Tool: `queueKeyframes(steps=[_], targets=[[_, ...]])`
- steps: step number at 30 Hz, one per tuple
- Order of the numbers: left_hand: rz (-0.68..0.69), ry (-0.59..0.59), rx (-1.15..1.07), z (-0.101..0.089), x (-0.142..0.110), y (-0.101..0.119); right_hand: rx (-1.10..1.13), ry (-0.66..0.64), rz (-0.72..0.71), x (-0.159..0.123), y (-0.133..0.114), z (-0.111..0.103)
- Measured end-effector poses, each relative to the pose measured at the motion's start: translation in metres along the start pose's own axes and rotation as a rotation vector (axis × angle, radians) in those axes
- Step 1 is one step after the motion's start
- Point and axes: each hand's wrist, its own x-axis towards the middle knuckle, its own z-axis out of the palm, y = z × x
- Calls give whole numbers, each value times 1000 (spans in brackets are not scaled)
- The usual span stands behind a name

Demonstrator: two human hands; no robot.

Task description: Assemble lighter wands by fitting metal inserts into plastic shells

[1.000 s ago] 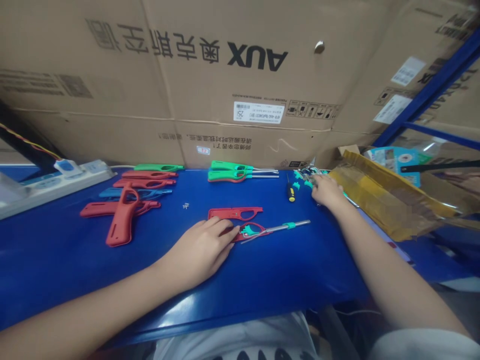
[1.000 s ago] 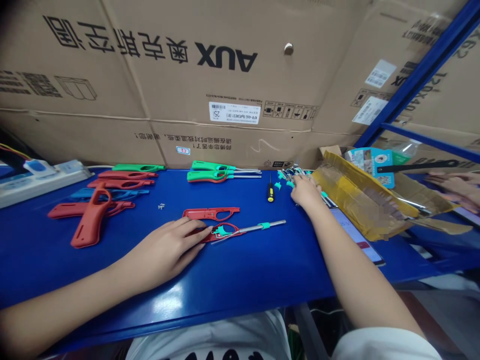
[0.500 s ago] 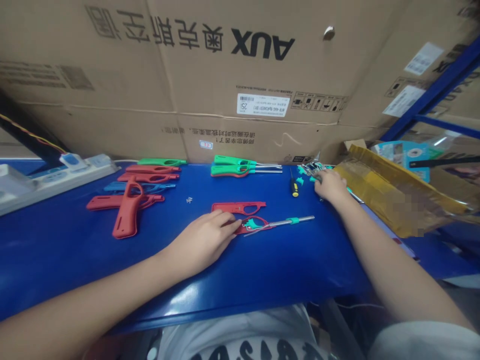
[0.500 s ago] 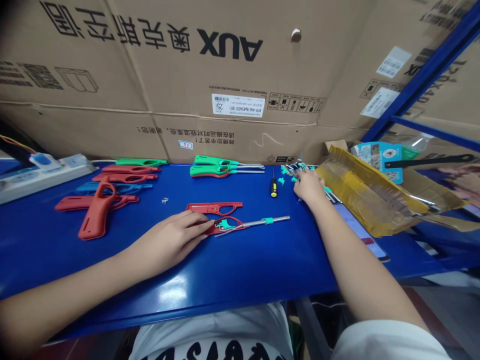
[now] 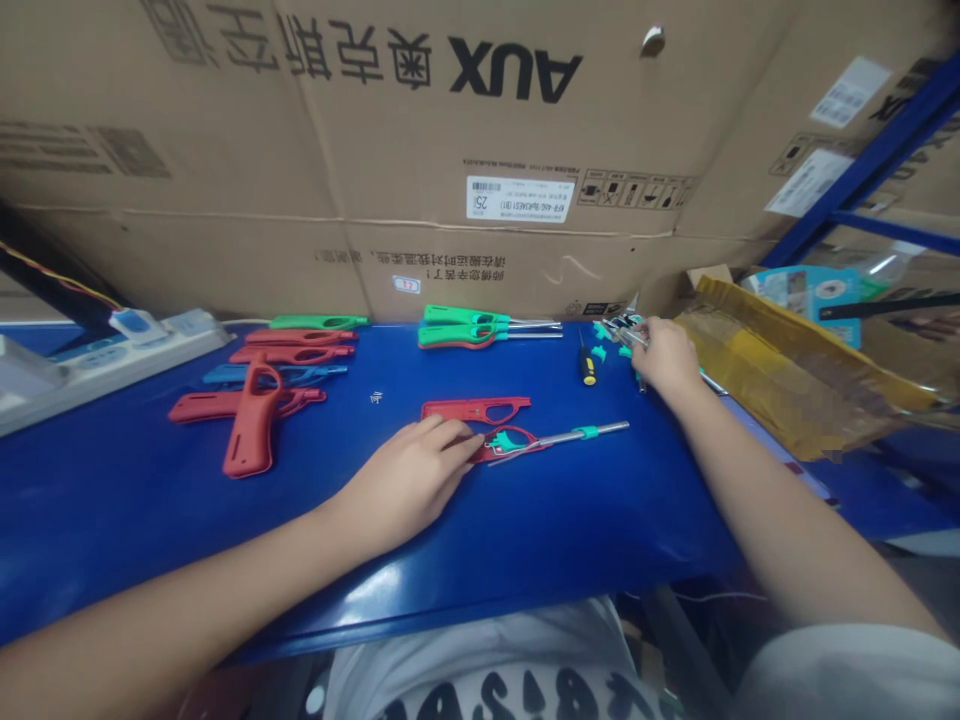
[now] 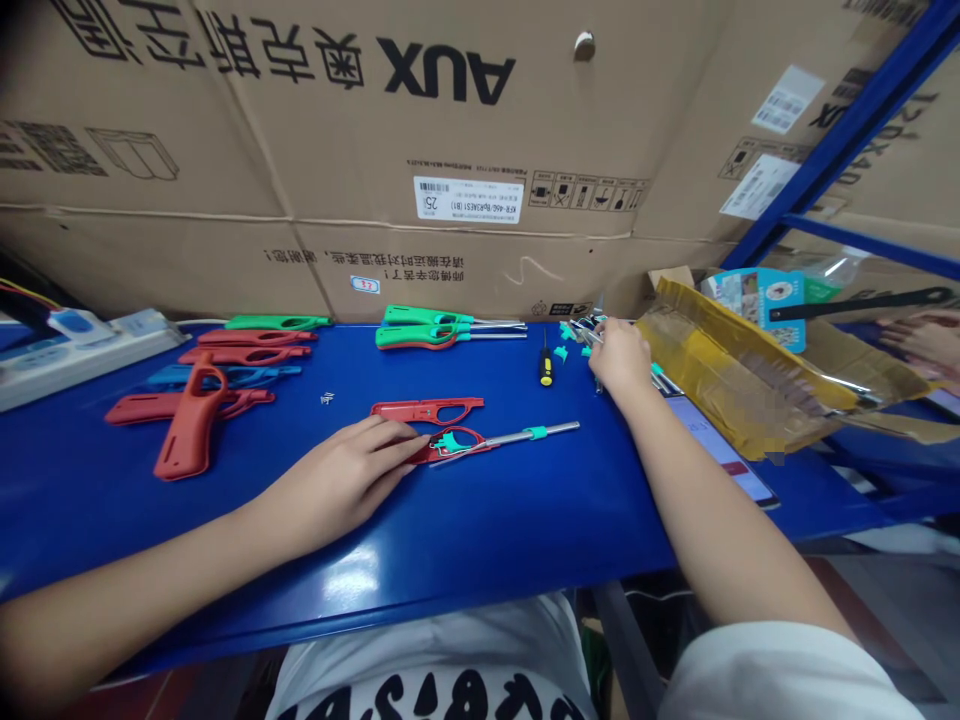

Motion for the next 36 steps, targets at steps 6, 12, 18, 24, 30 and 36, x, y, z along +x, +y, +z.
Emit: queueKeyframes(steps=[6,12,18,24,30,36], targets=[[21,-54,-22,0,-1,2,169,63,-79,-4,-9,-4],[32,-91,54,1,0,3,439,27,-125,-12,-30,-3],[16,-98,84,1,0,5,781,-171,-240,-46,-68,-12],[-4,-100,67,1,-1,7,1178,-432,-314,-76,-95,-21],[-50,50,-190,0,-2,9,1249,-615,-318,-99,-106,-31],[-167,247,-688,1,3,16,1320,-814,-333,-126,-121,-32]])
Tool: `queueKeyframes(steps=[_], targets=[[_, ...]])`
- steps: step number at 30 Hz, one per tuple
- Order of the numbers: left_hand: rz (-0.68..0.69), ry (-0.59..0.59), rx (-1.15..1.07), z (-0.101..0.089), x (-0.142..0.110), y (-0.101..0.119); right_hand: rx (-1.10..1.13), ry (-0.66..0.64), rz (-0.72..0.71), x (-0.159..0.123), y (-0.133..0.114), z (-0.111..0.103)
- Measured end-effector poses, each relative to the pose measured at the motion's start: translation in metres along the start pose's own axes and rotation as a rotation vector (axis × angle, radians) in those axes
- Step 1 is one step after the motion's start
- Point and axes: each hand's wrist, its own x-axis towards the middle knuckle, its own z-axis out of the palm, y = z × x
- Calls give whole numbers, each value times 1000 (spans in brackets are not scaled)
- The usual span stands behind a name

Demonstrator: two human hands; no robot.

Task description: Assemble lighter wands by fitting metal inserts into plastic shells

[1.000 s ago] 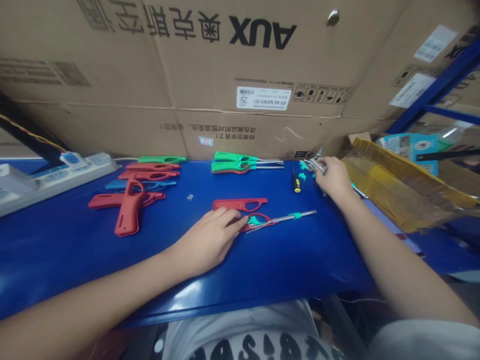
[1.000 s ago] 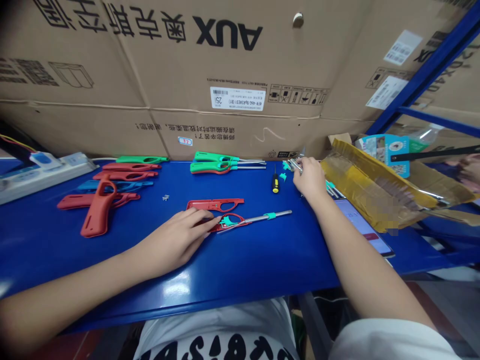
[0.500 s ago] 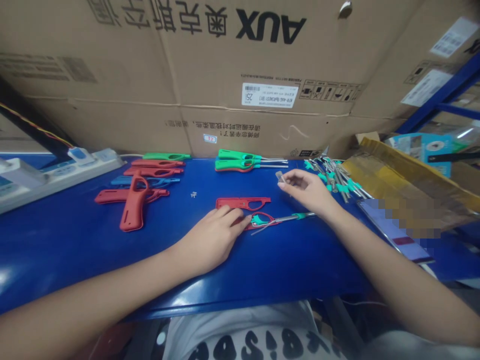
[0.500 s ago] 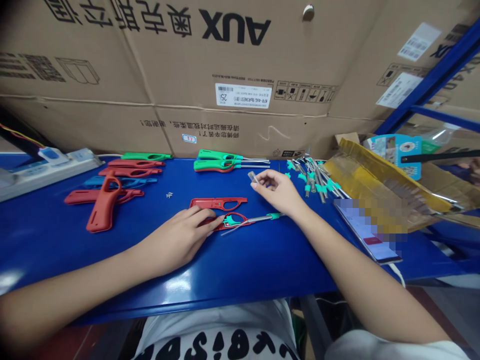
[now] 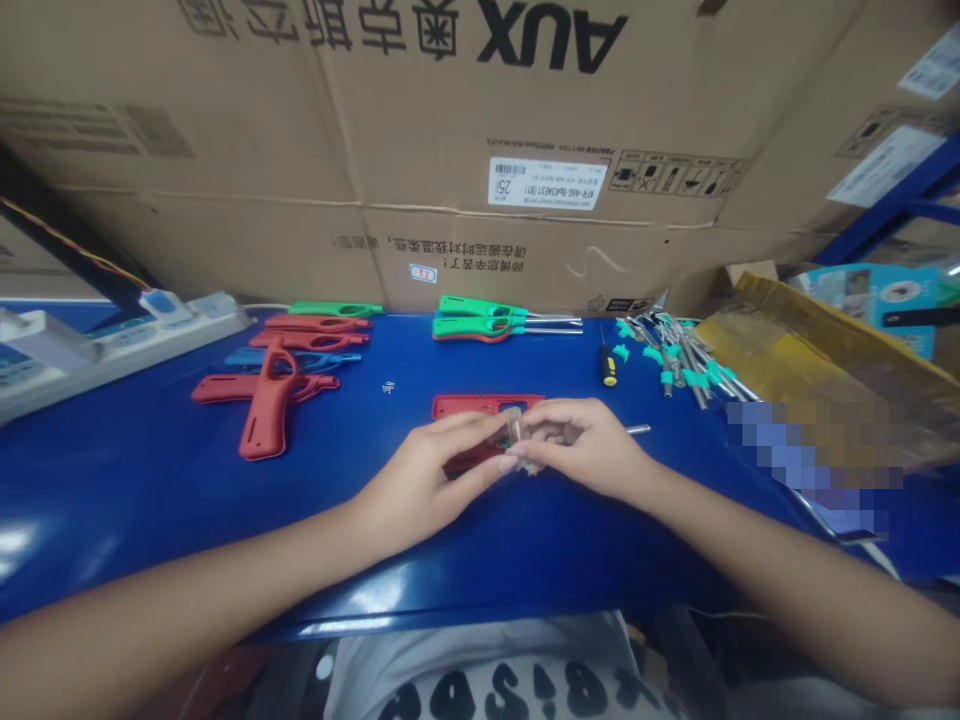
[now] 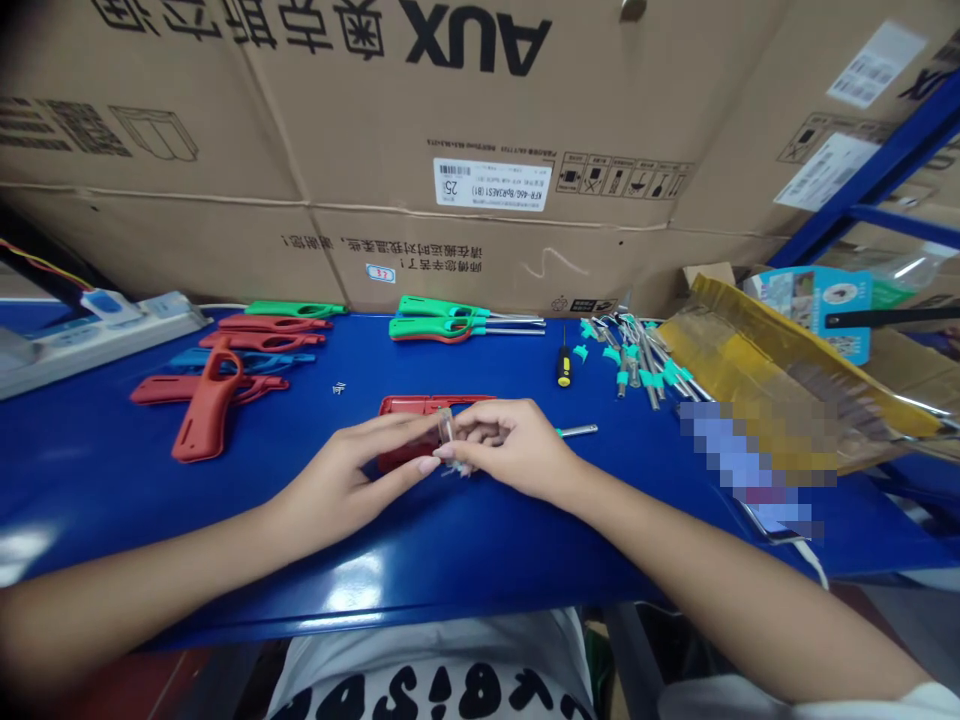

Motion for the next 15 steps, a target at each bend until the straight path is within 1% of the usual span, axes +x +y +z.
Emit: queueKeyframes(steps=[1,3,5,7,9,11,15], targets=[[-45,18,-79,2,0,1,-8,-30,-10,-1,0,3],[-135,45,-206,4,1,2,-103,-66,-94,-3,0,6],[-199,77,-281,5,2,2,-247,-98,-214,-5,-3,6],[-227,99,-311,4,3,4,-324,-147,-289,-6,-5,4],[-258,96,-336,1,5,6,-331,-182,-301,-7,-7,3],[-301,88,-379,-3,7,9,-338,-179,-297,-8,-7,1],[-370,143,-462,-8,10,11,-384,-201,-306,-7,-8,-3]])
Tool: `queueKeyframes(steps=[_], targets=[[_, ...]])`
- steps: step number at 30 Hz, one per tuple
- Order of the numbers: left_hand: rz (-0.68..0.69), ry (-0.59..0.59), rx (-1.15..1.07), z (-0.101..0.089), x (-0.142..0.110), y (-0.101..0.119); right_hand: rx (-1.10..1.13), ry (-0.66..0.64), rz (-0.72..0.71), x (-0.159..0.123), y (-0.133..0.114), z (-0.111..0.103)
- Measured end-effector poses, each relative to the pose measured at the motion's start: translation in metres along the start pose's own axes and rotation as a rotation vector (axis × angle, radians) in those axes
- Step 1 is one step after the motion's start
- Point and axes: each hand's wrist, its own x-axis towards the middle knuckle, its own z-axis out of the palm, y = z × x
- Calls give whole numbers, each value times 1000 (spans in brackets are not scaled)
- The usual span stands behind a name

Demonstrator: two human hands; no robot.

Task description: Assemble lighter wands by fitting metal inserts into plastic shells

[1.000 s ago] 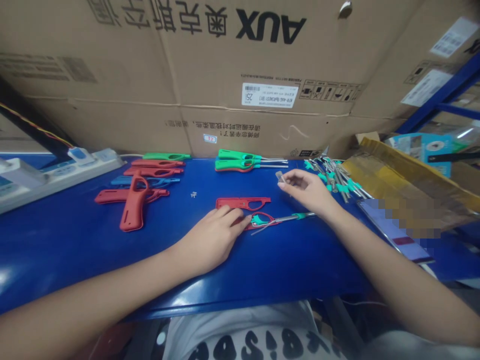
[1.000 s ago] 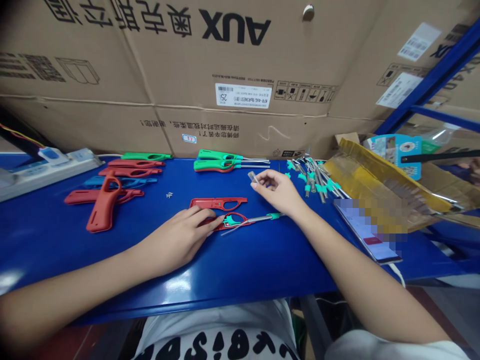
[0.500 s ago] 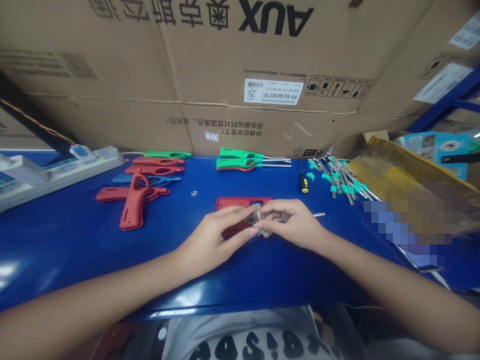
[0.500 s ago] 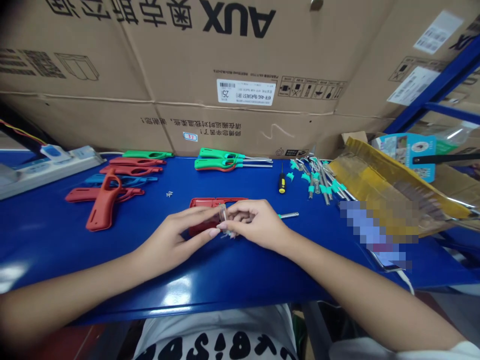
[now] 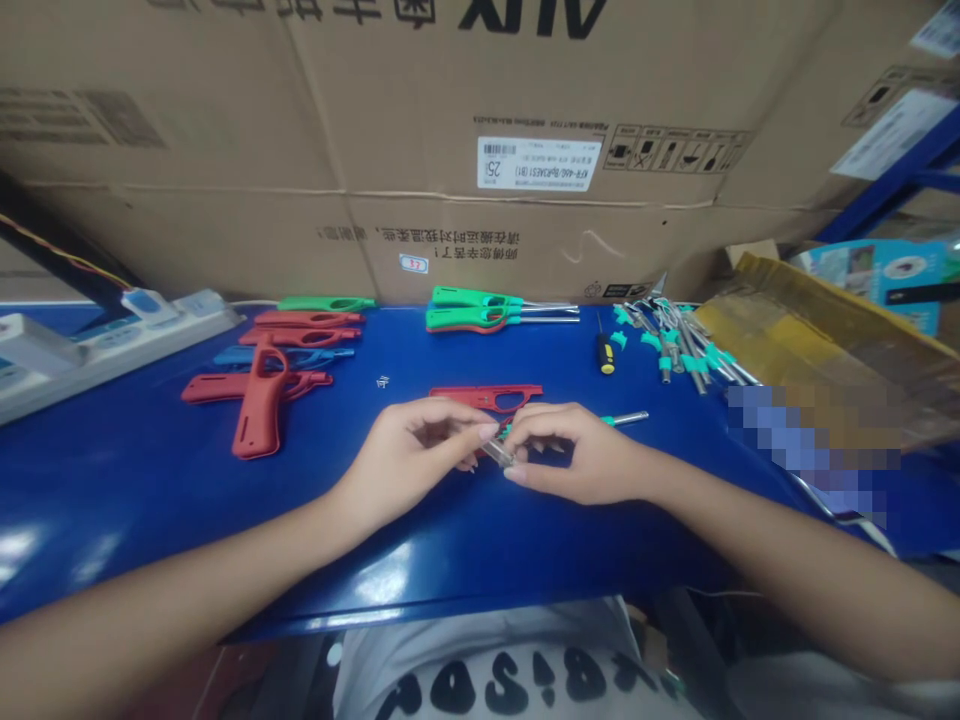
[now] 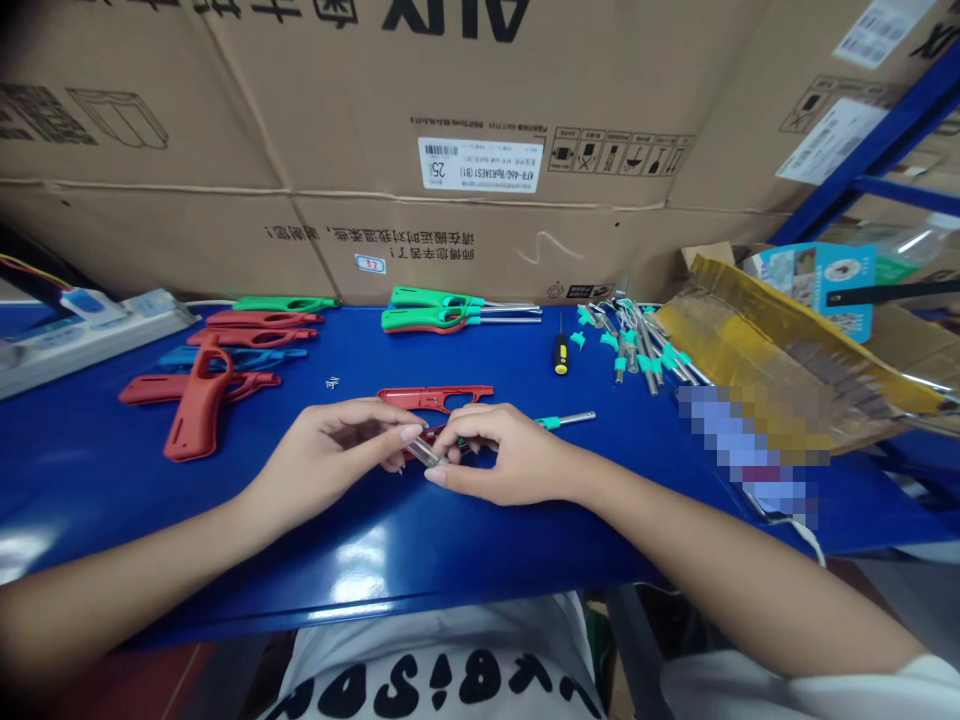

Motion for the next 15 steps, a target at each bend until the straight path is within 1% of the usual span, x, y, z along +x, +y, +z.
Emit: queueKeyframes(steps=[3,7,9,13,15], targets=[[-16,7,-25,-3,2,-1,-17,30,-15,0,1,-2],[-49,-32,-32,-5,2,-1,-6,106,-3,0,0,-5],[-88,-87,-45,-5,2,0,-6,121,0,-1,-1,-8],[-162,-263,-74,-4,0,0,-17,146,-22,-2,0,-11],[-174,-312,-77,-4,0,-1,-21,164,-39,-2,1,-11]])
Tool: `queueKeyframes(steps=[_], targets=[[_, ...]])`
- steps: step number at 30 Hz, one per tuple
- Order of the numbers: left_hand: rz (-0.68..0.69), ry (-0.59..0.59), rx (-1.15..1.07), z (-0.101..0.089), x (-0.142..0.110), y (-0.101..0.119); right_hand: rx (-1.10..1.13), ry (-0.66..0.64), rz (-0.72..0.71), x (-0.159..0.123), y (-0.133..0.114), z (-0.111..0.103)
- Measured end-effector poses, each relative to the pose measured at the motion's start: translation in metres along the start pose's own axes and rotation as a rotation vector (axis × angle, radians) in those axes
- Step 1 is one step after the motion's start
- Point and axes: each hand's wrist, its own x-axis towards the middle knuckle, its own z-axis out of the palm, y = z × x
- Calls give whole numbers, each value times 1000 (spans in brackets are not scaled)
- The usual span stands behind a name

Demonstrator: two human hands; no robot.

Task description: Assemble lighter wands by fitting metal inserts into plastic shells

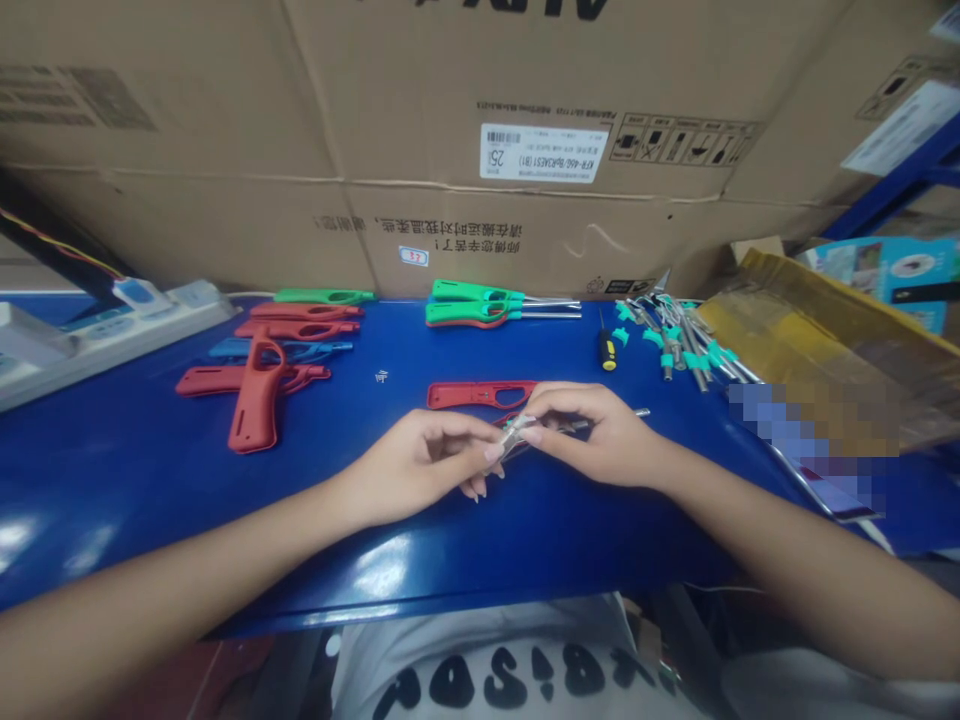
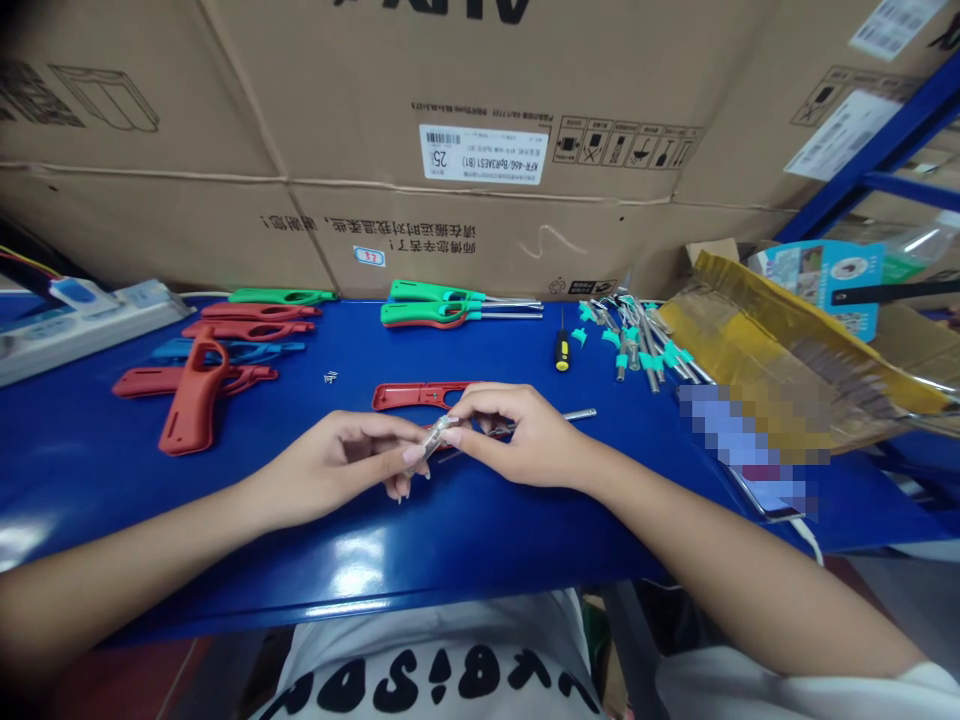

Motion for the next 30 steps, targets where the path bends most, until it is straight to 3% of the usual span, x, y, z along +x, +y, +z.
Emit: queueKeyframes(steps=[16,30], targets=[[-13,-91,-19,-2,0,-5,-67,24,-262,1,5,-2],[94,-77,134,1,0,-5,-96,51,-420,4,7,-3]])
